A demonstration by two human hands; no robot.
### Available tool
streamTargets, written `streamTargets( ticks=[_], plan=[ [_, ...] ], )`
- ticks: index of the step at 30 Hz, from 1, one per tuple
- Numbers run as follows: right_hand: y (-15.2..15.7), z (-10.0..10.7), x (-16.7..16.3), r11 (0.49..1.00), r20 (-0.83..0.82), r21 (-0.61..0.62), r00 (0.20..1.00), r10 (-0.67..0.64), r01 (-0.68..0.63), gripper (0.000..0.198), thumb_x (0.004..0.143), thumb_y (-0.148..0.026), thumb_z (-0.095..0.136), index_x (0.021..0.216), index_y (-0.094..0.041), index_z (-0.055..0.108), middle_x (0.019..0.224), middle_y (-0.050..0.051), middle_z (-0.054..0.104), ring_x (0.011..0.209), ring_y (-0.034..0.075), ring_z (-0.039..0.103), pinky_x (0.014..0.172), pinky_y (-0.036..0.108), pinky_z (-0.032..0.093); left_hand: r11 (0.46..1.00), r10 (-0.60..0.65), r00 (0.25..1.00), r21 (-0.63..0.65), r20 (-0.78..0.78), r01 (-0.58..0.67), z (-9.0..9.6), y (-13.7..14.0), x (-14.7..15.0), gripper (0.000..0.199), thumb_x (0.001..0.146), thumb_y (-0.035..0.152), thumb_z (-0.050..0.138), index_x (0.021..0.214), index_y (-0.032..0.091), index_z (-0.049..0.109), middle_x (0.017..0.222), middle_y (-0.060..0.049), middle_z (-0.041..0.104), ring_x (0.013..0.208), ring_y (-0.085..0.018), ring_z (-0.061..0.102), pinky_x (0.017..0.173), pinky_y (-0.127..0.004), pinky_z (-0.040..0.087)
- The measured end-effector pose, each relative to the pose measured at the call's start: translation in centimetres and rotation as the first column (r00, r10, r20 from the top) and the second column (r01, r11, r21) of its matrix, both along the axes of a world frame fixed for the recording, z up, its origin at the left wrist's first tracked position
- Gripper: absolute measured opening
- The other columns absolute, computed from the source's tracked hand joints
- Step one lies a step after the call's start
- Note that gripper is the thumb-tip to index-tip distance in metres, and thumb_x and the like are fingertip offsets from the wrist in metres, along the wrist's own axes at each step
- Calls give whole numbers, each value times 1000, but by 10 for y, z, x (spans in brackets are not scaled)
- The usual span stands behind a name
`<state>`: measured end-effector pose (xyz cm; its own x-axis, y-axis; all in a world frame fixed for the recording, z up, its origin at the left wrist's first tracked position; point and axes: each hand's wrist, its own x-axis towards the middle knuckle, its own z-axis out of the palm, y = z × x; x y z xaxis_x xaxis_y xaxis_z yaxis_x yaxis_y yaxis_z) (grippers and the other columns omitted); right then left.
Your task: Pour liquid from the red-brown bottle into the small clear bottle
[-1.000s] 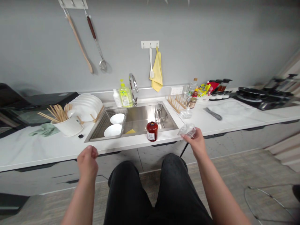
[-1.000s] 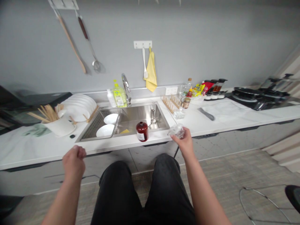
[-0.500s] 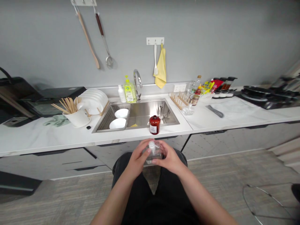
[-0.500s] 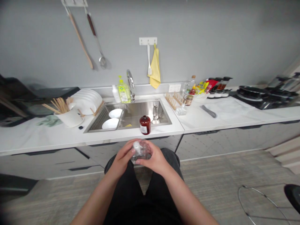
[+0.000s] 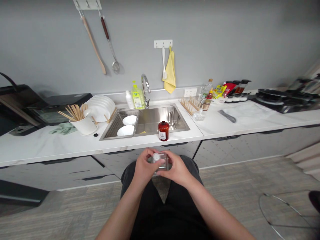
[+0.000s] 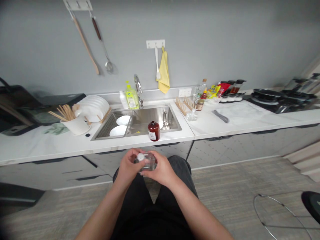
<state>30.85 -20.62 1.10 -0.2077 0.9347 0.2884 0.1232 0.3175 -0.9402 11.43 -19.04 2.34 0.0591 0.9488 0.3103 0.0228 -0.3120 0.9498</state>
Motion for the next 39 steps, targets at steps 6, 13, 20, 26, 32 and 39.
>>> streamTargets(
  ticks=[6, 13, 20, 26, 32, 39],
  plan=[
    [-1, 1, 3, 999, -66, -9, 997, 50, -51, 74, 72, -37, 108, 137, -31, 74, 133, 7, 83, 116, 32, 83, 107, 50, 68, 960, -281, 958, 30, 57, 280, 7, -8, -3, 49, 97, 56, 86, 139, 31, 81, 162, -14, 68, 151, -41, 63, 127, -59, 49],
    [2, 1, 1, 998, -109, -2, 992, 67, -67, 77, 68, -38, 110, 137, -30, 75, 136, 8, 83, 122, 33, 82, 110, 50, 67, 988, -136, 989, 76, 64, 131, -5, 2, 1, 54, 83, 55, 101, 120, 31, 71, 143, -13, 73, 136, -36, 70, 117, -54, 56],
    [2, 1, 4, 997, -113, -36, 992, 62, -66, 77, 70, -41, 110, 137, -30, 75, 137, 8, 82, 120, 33, 82, 108, 49, 67, 975, -217, 954, -5, 206, 223, -9, -2, -2, 86, 96, 52, 88, 169, 39, 44, 151, -14, 75, 146, -37, 68, 119, -56, 55],
    [1, -3, 5, 998, -98, -15, 993, 65, -67, 77, 68, -39, 110, 136, -31, 75, 136, 8, 83, 125, 35, 81, 111, 52, 66, 988, -140, 981, 78, 133, 130, -7, 0, 6, 93, 81, 44, 103, 161, 38, 58, 115, -6, 75, 123, -31, 74, 118, -50, 56],
    [0, -1, 12, 996, -129, -49, 989, 71, -78, 77, 69, -38, 111, 136, -30, 74, 138, 8, 82, 120, 32, 82, 107, 48, 67, 961, -259, 937, -30, 233, 274, -10, -3, 0, 77, 95, 47, 91, 163, 38, 57, 135, -11, 78, 144, -37, 69, 119, -55, 56],
    [-2, -4, 8, 990, -125, -31, 984, 130, -135, 76, 73, -37, 109, 140, -28, 74, 140, 9, 81, 124, 32, 81, 111, 48, 65, 971, -237, 951, 35, 199, 235, -2, -5, 2, 81, 84, 43, 101, 155, 32, 65, 139, -11, 75, 130, -32, 73, 110, -45, 60]
  ],
)
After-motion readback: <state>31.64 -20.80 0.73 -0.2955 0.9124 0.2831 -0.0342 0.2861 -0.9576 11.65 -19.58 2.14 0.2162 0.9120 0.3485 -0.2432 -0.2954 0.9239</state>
